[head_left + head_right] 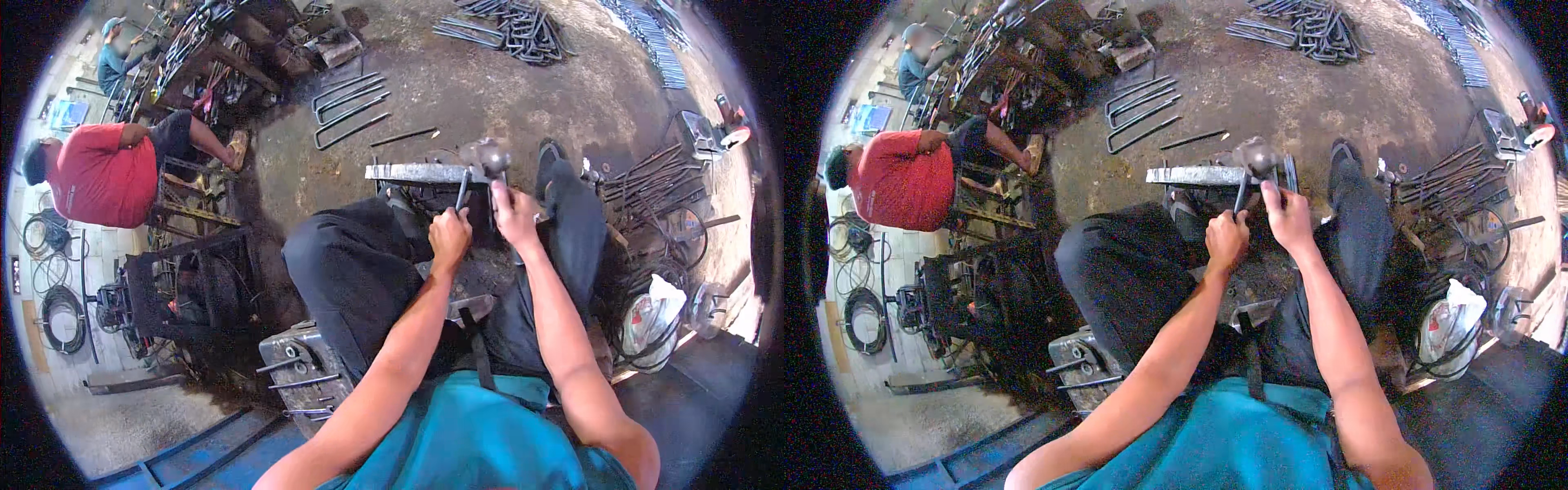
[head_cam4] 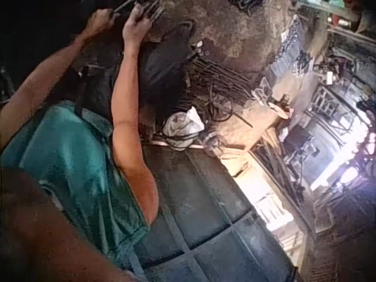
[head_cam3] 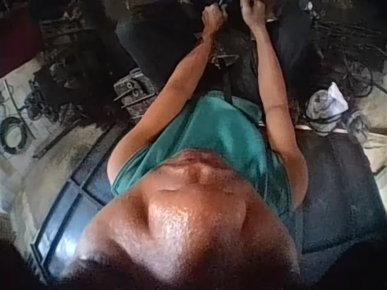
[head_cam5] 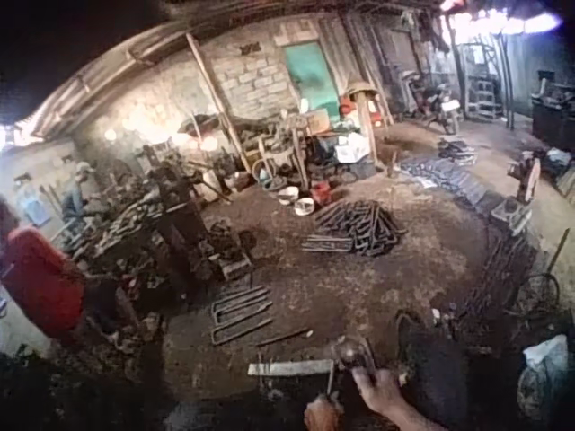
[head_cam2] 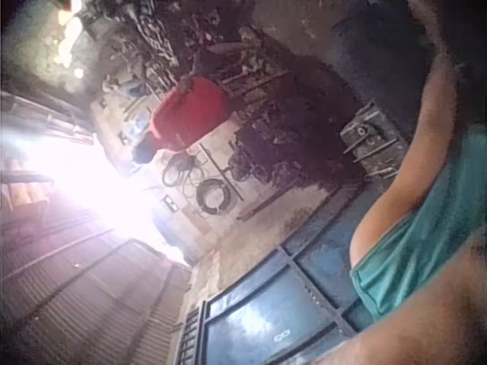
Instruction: Hammering a metal rod against a jig on a workbench to shape or straighten it.
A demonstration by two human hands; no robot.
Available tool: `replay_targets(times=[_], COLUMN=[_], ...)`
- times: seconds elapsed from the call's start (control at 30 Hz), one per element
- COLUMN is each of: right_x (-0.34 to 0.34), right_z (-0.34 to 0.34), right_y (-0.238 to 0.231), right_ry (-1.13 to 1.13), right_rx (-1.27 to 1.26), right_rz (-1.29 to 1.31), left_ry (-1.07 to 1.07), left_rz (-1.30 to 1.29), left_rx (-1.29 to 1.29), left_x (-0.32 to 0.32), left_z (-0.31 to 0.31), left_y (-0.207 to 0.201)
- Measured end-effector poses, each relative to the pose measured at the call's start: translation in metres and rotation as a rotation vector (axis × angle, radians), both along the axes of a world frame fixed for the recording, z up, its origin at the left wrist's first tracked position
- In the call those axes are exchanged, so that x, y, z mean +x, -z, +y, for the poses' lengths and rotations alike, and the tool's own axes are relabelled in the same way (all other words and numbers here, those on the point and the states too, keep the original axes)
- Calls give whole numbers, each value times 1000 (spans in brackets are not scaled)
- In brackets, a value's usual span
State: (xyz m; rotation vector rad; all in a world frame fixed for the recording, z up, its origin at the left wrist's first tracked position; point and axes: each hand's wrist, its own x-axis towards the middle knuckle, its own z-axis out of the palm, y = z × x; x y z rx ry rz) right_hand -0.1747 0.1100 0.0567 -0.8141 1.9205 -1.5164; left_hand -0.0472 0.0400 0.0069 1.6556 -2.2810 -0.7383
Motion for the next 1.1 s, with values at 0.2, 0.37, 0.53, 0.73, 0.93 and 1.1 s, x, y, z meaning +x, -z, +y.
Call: replay_targets(times=[0.2,0.37,0.53,0.73,0.93,1.1], right_x=[-8,-18,-13,-13,-6,3], right_z=[-18,-13,-4,-5,-8,-7], right_y=[17,40,24,48,41,33], right_ry=[63,205,223,132,140,73], right_rx=[511,409,408,395,387,375], right_rz=[223,43,-320,32,120,144], left_ry=[87,107,154,-17,-5,207], left_rz=[5,-7,-53,391,1086,1242], left_rx=[-39,24,-9,425,974,1144], left_x=[4,18,44,70,100,96], left_z=[-1,-9,-31,-59,-67,-73], left_y=[7,-7,-48,-125,-162,-123])
